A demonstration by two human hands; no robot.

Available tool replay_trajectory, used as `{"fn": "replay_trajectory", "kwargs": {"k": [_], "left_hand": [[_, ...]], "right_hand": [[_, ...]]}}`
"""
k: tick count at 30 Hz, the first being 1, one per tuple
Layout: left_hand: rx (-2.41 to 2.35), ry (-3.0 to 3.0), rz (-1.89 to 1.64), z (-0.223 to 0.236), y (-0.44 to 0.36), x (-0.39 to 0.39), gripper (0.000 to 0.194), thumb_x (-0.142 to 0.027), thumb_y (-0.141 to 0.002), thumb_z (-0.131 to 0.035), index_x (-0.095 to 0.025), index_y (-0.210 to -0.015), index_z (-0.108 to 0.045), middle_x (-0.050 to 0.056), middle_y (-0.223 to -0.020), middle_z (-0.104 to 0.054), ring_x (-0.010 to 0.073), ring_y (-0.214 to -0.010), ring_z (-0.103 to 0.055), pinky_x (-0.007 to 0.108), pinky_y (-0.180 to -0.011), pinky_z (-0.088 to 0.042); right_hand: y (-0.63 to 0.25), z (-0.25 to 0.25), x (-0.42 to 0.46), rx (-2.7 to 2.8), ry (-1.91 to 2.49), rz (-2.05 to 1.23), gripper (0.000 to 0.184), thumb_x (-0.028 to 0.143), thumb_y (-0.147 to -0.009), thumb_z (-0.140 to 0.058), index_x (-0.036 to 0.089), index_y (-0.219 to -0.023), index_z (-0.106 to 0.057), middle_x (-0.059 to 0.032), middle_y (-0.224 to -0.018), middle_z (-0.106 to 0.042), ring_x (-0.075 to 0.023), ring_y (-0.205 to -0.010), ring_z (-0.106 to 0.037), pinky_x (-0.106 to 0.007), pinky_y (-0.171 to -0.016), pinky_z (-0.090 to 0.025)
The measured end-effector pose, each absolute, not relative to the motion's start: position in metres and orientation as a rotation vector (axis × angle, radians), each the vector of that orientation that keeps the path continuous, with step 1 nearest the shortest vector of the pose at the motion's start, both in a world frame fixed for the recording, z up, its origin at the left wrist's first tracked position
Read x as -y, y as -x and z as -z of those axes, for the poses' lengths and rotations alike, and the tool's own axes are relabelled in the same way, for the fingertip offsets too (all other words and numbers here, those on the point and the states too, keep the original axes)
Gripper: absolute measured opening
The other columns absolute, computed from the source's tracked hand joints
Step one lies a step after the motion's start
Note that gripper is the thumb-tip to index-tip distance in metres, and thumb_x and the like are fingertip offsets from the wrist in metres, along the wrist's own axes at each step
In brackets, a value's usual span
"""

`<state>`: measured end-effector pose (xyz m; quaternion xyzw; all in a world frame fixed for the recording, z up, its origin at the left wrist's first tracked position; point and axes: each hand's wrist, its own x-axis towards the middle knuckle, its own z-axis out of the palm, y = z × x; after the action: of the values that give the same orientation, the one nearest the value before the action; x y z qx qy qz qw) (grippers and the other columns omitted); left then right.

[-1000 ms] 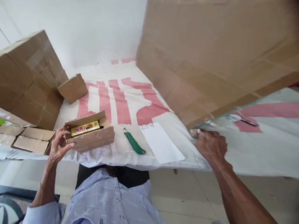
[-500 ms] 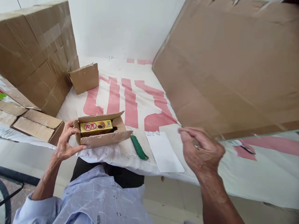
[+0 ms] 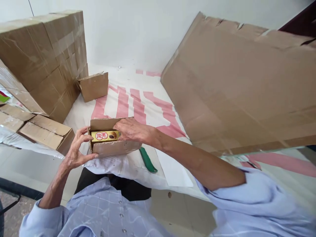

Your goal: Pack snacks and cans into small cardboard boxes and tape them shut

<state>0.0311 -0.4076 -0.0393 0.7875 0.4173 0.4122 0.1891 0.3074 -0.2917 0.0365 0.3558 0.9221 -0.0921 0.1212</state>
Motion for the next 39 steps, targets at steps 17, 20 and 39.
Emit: {"fn": "replay_trajectory", "kwargs": {"k": [17,20,39], "left_hand": [[-1.23,-2.001,-1.027,0.045,-0.007,0.41,0.095,-0.057,-0.079,-0.093,-0.035,-0.161,-0.052,0.019,-0.168,-0.041,0.0424,-0.152,-0.049,0.055,-0.107,-0.062],[-1.248,-1.962,-1.147,0.021,-0.008,0.4,0.084,-0.06,-0.083,-0.089,-0.034,-0.156,-0.057,0.016,-0.167,-0.044,0.0414,-0.152,-0.049,0.056,-0.11,-0.059],[-1.108,-1.349,-1.481,-0.035,-0.047,0.259,0.078,-0.066,-0.078,-0.088,-0.018,-0.136,-0.066,0.012,-0.115,-0.076,0.0192,-0.082,-0.07,0.028,-0.067,-0.058]], "right_hand": [[-0.345,-0.079,0.303,-3.113,-1.398,1.03,0.034,0.035,-0.085,-0.076,0.022,-0.115,-0.074,-0.0045,-0.104,-0.078,-0.0204,-0.087,-0.072,-0.029,-0.071,-0.053],[-0.363,-0.092,0.297,-3.157,-1.387,1.711,0.041,0.046,-0.084,-0.08,0.02,-0.115,-0.073,-0.0058,-0.108,-0.077,-0.0212,-0.092,-0.073,-0.032,-0.075,-0.058],[-0.299,-0.026,0.201,-2.807,-1.675,2.41,0.045,0.052,-0.102,-0.063,0.026,-0.139,-0.063,-0.0111,-0.138,-0.073,-0.0218,-0.106,-0.078,-0.03,-0.077,-0.068]]}}
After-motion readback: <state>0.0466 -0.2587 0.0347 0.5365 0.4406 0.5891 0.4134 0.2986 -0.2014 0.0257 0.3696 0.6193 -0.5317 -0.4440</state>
